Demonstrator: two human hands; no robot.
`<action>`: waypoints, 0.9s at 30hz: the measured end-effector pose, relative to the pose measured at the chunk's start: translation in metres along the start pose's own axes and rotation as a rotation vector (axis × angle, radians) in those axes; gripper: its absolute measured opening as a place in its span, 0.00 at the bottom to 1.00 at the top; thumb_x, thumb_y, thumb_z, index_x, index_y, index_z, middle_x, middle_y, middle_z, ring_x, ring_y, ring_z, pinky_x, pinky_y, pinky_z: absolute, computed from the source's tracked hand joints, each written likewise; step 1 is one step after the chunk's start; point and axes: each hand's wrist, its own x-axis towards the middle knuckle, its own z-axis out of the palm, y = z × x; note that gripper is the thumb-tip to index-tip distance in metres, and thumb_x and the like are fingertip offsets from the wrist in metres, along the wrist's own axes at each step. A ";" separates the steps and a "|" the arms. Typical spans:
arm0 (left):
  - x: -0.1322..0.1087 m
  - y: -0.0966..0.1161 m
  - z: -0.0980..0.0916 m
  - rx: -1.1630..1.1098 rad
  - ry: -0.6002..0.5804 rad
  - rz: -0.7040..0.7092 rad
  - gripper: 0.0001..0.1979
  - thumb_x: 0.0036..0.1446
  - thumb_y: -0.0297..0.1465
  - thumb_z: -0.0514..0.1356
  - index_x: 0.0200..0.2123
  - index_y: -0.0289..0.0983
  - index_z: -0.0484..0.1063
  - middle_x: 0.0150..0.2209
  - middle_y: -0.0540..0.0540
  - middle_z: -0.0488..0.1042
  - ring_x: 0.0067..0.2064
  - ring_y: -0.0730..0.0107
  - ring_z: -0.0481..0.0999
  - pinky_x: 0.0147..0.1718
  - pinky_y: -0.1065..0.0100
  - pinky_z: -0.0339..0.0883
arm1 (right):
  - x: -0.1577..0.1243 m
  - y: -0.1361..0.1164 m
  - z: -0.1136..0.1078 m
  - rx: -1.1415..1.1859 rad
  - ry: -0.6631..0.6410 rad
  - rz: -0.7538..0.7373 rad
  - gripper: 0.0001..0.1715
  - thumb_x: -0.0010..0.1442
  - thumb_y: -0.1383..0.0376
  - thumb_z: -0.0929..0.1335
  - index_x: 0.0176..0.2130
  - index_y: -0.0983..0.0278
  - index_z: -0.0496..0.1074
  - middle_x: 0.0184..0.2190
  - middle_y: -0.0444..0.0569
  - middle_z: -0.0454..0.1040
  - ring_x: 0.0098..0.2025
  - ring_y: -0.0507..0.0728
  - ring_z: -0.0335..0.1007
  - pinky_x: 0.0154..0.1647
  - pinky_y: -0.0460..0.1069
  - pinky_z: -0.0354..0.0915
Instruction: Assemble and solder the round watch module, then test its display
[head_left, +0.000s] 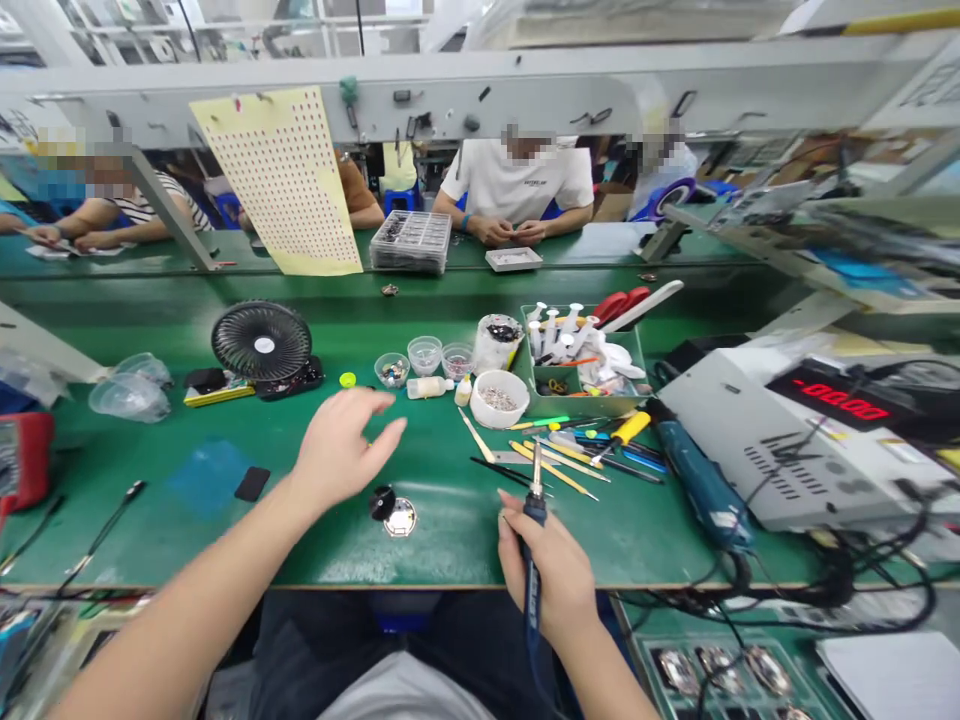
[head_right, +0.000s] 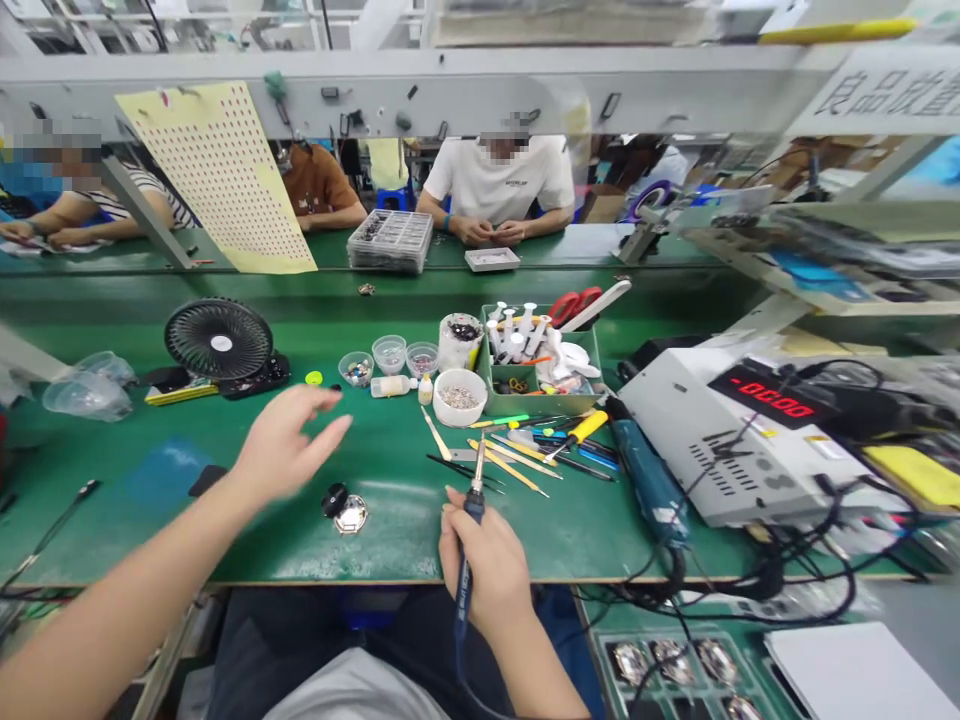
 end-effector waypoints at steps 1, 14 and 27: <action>0.030 0.005 0.008 0.044 -0.095 -0.050 0.15 0.66 0.39 0.60 0.51 0.38 0.77 0.48 0.41 0.81 0.52 0.56 0.79 0.53 0.59 0.70 | -0.001 0.000 0.000 -0.005 0.002 -0.009 0.17 0.64 0.77 0.70 0.50 0.62 0.73 0.44 0.58 0.84 0.42 0.61 0.85 0.44 0.55 0.81; 0.112 0.002 0.029 0.035 -0.150 -0.300 0.19 0.68 0.40 0.53 0.51 0.40 0.80 0.47 0.41 0.84 0.47 0.54 0.82 0.47 0.60 0.72 | -0.006 -0.002 0.000 -0.033 -0.041 -0.022 0.18 0.64 0.77 0.68 0.51 0.62 0.72 0.43 0.59 0.83 0.38 0.61 0.83 0.40 0.57 0.80; 0.124 -0.004 0.047 -0.269 0.008 -0.295 0.12 0.60 0.29 0.61 0.46 0.39 0.80 0.44 0.42 0.84 0.46 0.56 0.83 0.52 0.58 0.73 | -0.005 -0.004 0.003 -0.133 -0.055 -0.023 0.15 0.65 0.76 0.68 0.50 0.65 0.72 0.38 0.57 0.83 0.32 0.59 0.78 0.35 0.54 0.77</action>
